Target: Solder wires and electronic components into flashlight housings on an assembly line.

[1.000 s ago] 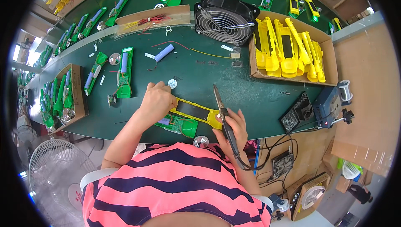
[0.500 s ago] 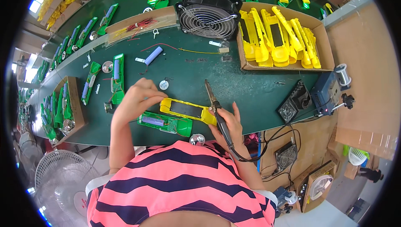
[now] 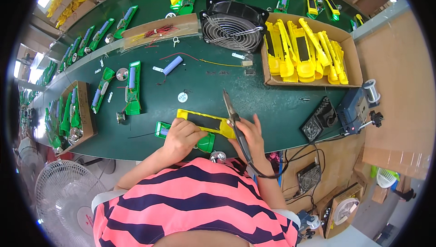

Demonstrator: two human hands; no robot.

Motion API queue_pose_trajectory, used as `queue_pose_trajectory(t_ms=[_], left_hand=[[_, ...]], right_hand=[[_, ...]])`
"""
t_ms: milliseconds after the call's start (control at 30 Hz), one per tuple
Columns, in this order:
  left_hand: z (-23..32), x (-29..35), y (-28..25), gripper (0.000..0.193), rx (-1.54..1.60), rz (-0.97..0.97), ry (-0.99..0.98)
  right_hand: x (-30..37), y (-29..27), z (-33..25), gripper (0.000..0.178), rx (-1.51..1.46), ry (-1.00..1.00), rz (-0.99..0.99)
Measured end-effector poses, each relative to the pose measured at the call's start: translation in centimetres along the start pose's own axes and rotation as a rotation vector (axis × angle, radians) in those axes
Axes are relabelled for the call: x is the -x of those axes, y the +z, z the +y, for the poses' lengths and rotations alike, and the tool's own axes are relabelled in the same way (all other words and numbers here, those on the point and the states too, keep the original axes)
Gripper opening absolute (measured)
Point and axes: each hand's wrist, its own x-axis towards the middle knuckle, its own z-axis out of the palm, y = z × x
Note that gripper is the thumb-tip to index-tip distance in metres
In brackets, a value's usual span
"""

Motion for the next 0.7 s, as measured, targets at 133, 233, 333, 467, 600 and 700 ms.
queue_pose_trajectory(t_ms=[133,233,333,467,600,700], left_hand=[[0.1,-0.8,0.7,0.015,-0.075,-0.036,-0.118],[-0.3,-1.2,1.0,0.01,-0.186,-0.124,-0.295],[-0.9,-1.3,0.7,0.006,-0.125,-0.124,-0.372],[-1.2,-1.5,0.3,0.005,-0.042,-0.106,-0.394],[-1.3,-1.8,0.3,0.01,-0.052,-0.121,-0.359],[-1.4,-1.9,0.3,0.011,-0.083,-0.132,-0.395]], right_hand=[[-1.7,1.5,0.6,0.056,-0.083,-0.111,0.069],[-2.7,1.7,0.0,0.053,-0.146,-0.168,-0.011],[-3.1,0.4,-1.2,0.04,-0.19,-0.239,0.118],[-3.0,-2.9,-1.7,0.019,-0.089,-0.191,0.016],[-2.1,-1.9,-1.1,0.013,-0.269,-0.105,0.142],[-1.5,-0.4,-0.5,0.015,-0.771,0.249,0.186]])
